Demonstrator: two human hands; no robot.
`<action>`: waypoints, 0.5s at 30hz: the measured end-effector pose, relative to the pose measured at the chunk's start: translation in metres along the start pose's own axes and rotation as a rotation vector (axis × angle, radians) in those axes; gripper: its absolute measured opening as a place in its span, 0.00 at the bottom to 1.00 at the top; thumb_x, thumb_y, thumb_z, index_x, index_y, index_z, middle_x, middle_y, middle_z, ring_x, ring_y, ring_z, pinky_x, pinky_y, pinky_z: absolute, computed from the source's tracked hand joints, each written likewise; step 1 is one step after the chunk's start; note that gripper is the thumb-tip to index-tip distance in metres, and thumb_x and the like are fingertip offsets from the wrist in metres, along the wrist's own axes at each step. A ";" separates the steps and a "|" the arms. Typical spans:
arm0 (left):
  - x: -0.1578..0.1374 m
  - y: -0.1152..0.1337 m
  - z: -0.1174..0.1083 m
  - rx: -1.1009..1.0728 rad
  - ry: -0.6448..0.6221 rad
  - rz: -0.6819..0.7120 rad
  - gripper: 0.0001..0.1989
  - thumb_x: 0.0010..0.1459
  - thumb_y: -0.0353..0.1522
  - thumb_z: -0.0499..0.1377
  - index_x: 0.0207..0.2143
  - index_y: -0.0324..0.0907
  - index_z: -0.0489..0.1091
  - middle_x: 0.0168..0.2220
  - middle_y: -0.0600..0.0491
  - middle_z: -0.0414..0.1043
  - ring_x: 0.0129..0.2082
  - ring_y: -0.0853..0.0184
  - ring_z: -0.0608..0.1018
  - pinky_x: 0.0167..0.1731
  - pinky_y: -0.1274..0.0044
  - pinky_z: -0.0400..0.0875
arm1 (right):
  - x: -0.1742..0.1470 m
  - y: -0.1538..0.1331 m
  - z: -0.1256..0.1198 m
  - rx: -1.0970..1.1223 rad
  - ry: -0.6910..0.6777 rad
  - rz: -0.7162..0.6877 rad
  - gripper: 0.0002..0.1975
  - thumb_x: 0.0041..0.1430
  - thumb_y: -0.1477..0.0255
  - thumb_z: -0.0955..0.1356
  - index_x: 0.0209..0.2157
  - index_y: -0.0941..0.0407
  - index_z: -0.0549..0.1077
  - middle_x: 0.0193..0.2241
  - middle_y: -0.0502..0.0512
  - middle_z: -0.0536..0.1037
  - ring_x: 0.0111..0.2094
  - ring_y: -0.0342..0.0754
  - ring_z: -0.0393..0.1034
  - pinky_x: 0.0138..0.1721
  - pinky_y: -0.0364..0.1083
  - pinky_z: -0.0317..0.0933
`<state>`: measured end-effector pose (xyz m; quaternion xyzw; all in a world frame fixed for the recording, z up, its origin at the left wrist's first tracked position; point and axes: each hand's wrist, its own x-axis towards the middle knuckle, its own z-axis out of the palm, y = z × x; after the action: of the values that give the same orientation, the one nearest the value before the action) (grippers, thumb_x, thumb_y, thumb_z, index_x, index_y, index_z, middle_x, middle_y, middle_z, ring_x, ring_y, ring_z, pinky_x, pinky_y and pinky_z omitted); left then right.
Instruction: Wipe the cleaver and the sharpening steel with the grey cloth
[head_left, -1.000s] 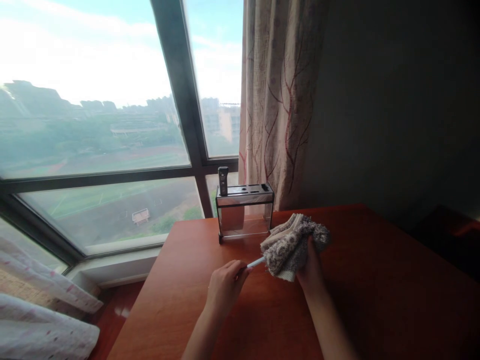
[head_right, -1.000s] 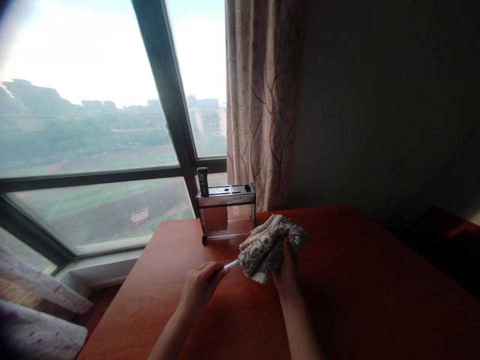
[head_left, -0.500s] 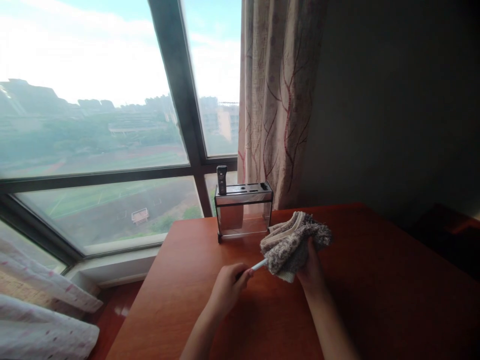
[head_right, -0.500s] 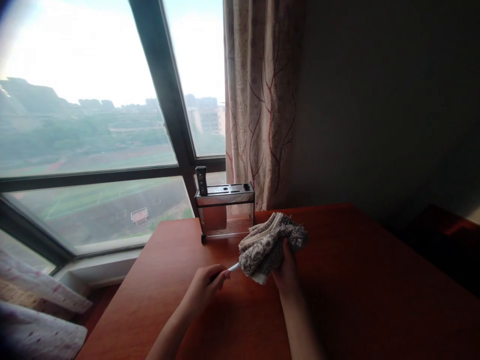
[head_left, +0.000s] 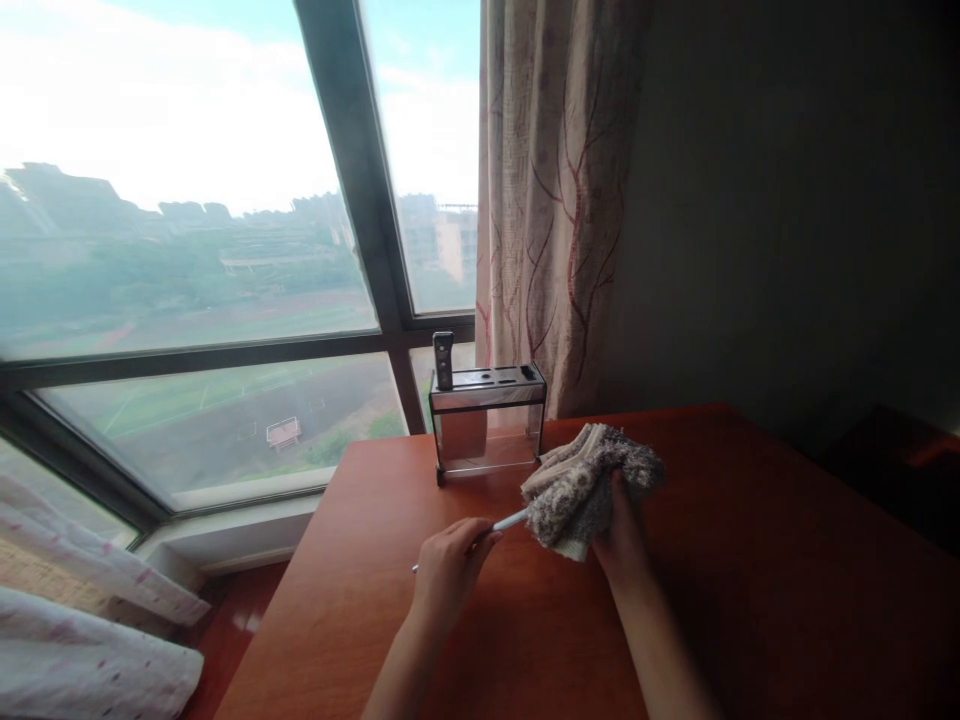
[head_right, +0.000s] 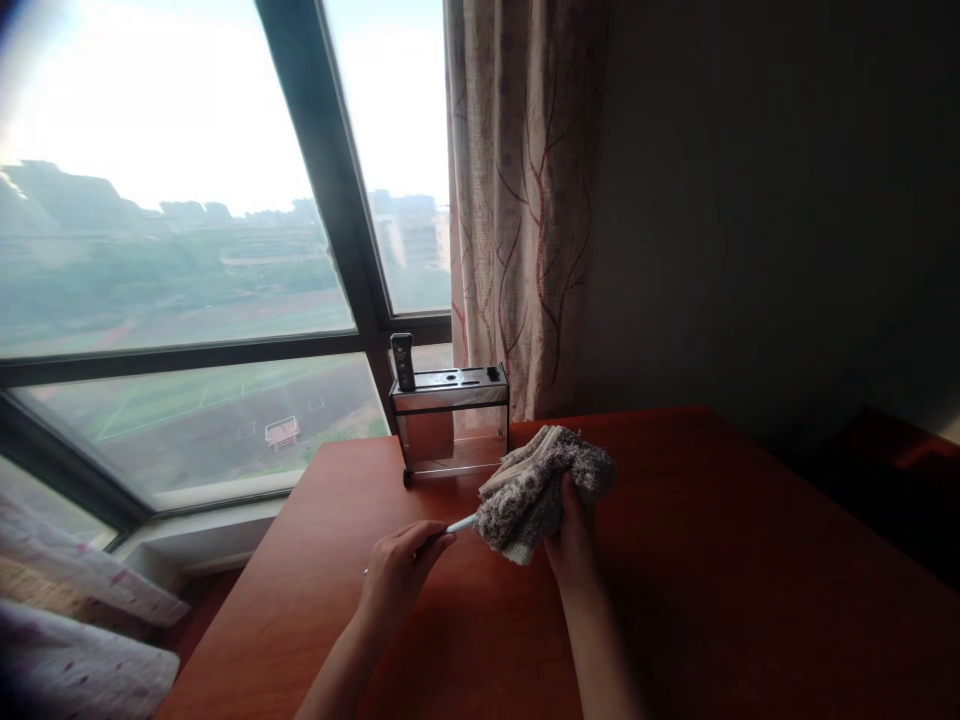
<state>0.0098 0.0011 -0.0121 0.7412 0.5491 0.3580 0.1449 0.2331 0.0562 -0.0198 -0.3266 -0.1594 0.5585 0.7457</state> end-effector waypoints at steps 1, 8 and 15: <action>0.000 0.001 0.000 -0.014 -0.021 -0.002 0.13 0.62 0.39 0.53 0.34 0.43 0.73 0.28 0.53 0.76 0.26 0.69 0.75 0.27 0.81 0.63 | 0.000 -0.001 0.000 0.008 -0.012 0.011 0.28 0.50 0.57 0.72 0.52 0.51 0.68 0.47 0.52 0.77 0.52 0.55 0.68 0.55 0.57 0.60; 0.002 0.007 0.001 -0.154 -0.198 -0.048 0.20 0.64 0.40 0.48 0.25 0.41 0.71 0.18 0.56 0.69 0.19 0.71 0.69 0.24 0.81 0.60 | -0.005 -0.005 0.000 0.068 -0.061 0.093 0.29 0.50 0.53 0.70 0.51 0.52 0.70 0.43 0.53 0.78 0.50 0.55 0.70 0.57 0.59 0.56; 0.002 0.007 0.001 -0.190 -0.236 -0.081 0.21 0.64 0.41 0.47 0.25 0.40 0.70 0.19 0.57 0.64 0.20 0.72 0.65 0.21 0.82 0.57 | -0.004 -0.002 -0.003 0.108 -0.086 0.152 0.29 0.49 0.53 0.71 0.50 0.52 0.70 0.45 0.54 0.78 0.51 0.55 0.69 0.57 0.58 0.56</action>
<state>0.0151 0.0007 -0.0078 0.7384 0.5214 0.3127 0.2919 0.2348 0.0513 -0.0202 -0.2728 -0.1360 0.6347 0.7101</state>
